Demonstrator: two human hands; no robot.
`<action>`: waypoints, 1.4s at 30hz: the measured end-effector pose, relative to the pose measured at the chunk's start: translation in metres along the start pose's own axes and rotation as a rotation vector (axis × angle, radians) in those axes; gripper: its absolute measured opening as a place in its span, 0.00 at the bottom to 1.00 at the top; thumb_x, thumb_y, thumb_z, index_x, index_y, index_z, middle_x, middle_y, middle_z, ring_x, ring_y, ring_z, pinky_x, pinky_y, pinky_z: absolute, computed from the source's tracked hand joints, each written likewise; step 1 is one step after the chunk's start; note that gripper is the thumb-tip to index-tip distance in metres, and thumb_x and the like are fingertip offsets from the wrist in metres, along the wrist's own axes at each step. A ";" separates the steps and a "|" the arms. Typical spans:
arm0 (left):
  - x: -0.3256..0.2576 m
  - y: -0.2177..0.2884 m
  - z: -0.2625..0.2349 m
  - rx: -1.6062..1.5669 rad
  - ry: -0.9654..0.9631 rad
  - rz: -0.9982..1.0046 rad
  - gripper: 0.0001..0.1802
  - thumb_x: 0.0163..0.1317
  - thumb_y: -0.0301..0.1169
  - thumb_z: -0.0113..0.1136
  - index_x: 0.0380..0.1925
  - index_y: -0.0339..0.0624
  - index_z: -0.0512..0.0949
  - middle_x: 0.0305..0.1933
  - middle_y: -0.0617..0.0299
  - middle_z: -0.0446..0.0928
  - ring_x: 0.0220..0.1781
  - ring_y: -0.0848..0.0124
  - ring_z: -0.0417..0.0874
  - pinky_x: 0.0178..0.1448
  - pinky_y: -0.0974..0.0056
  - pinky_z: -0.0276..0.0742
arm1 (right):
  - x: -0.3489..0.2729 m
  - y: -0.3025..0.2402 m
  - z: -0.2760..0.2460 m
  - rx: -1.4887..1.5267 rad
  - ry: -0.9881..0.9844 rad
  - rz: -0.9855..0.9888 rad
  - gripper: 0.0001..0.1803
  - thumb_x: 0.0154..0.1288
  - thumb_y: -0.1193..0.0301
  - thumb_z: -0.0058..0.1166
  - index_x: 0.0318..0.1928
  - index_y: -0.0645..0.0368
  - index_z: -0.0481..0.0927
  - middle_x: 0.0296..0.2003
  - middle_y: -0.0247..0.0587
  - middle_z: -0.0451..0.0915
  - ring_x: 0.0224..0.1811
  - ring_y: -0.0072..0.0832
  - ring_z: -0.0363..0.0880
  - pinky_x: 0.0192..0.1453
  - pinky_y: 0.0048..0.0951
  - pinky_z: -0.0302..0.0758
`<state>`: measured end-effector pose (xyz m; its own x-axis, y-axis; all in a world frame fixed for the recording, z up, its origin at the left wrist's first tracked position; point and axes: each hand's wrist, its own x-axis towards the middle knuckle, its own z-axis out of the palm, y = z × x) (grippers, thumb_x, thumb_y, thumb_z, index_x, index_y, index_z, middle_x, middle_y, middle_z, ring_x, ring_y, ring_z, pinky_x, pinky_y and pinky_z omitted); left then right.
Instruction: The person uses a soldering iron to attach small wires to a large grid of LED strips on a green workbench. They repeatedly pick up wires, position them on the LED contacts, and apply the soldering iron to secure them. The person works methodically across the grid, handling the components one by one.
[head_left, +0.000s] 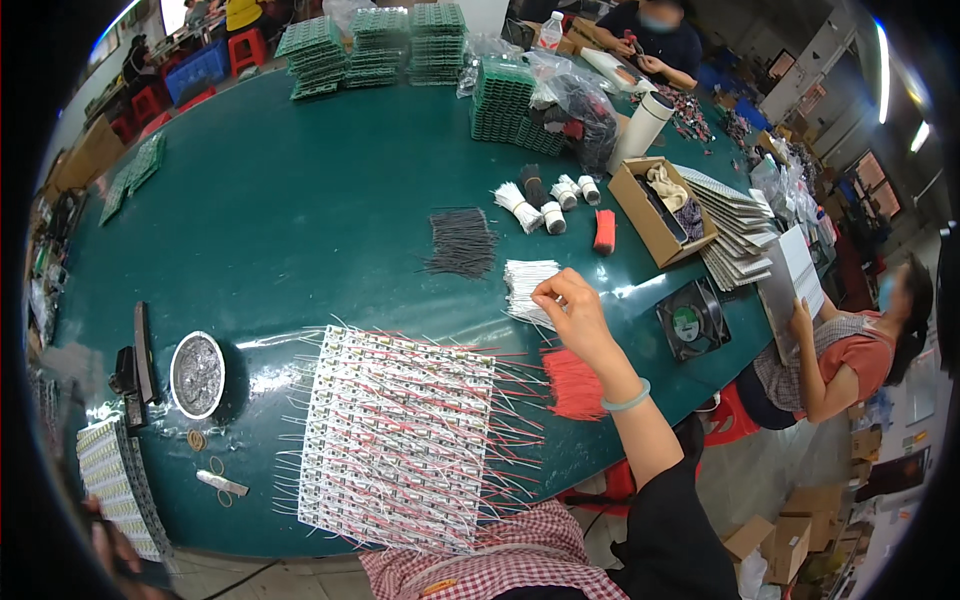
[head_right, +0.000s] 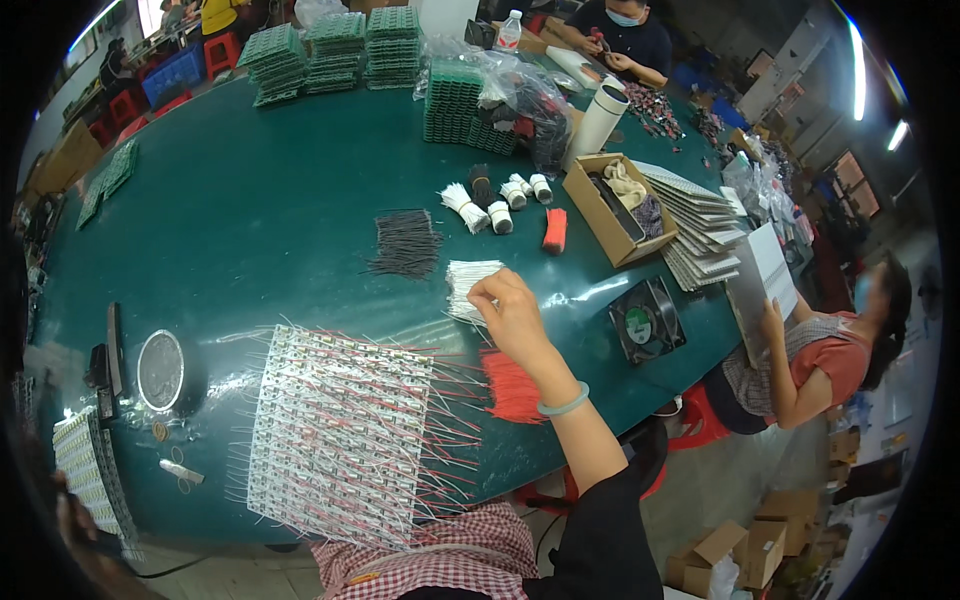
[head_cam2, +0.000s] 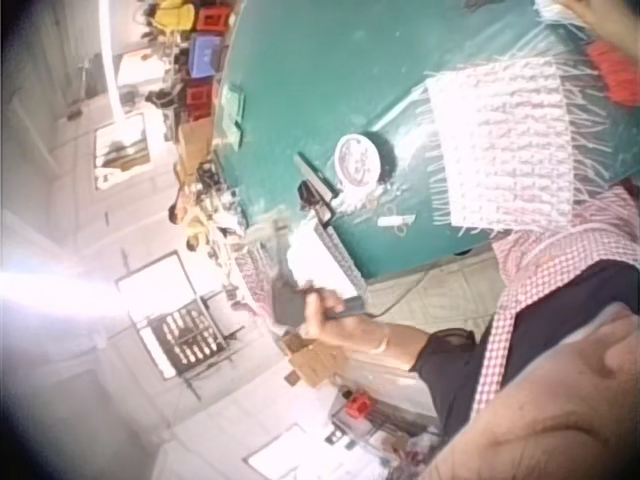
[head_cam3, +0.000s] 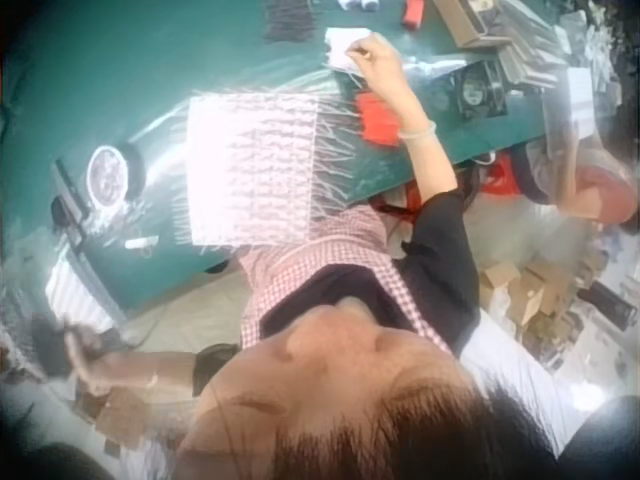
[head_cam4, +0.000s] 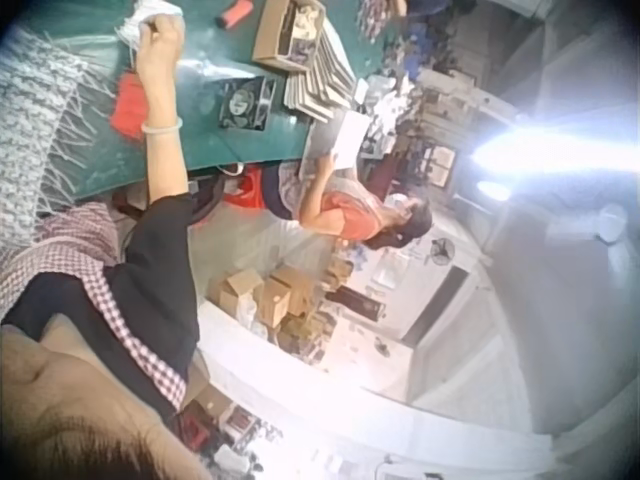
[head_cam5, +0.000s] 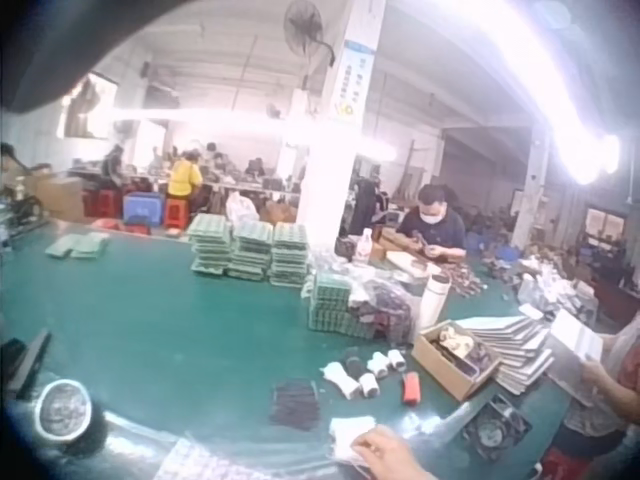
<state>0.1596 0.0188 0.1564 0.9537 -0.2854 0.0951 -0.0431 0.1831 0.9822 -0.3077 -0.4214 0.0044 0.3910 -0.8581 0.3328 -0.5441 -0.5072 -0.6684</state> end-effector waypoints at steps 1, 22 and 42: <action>-0.002 -0.031 -0.014 -0.023 -0.084 -0.133 0.18 0.71 0.32 0.54 0.58 0.37 0.73 0.19 0.76 0.61 0.18 0.86 0.61 0.21 0.80 0.57 | 0.002 0.003 0.001 -0.009 -0.010 -0.003 0.02 0.61 0.78 0.60 0.34 0.63 0.83 0.33 0.43 0.78 0.39 0.40 0.77 0.42 0.37 0.73; -0.072 -0.088 0.092 -0.003 0.017 -0.326 0.09 0.58 0.27 0.62 0.36 0.34 0.78 0.27 0.64 0.73 0.26 0.75 0.71 0.31 0.71 0.63 | -0.007 0.004 0.002 -0.224 -0.215 -0.163 0.17 0.48 0.79 0.70 0.40 0.59 0.78 0.40 0.42 0.73 0.48 0.43 0.72 0.52 0.40 0.72; -0.054 -0.131 0.041 -0.215 -0.077 -0.424 0.15 0.65 0.31 0.61 0.49 0.35 0.78 0.18 0.71 0.66 0.17 0.84 0.64 0.21 0.81 0.60 | -0.010 0.009 -0.022 -0.267 -0.167 -0.143 0.12 0.51 0.79 0.67 0.34 0.59 0.77 0.36 0.40 0.74 0.43 0.42 0.73 0.47 0.39 0.72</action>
<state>0.1016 -0.0287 0.0298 0.8488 -0.4439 -0.2871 0.4152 0.2236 0.8818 -0.3329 -0.4195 0.0097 0.5813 -0.7632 0.2820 -0.6418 -0.6432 -0.4176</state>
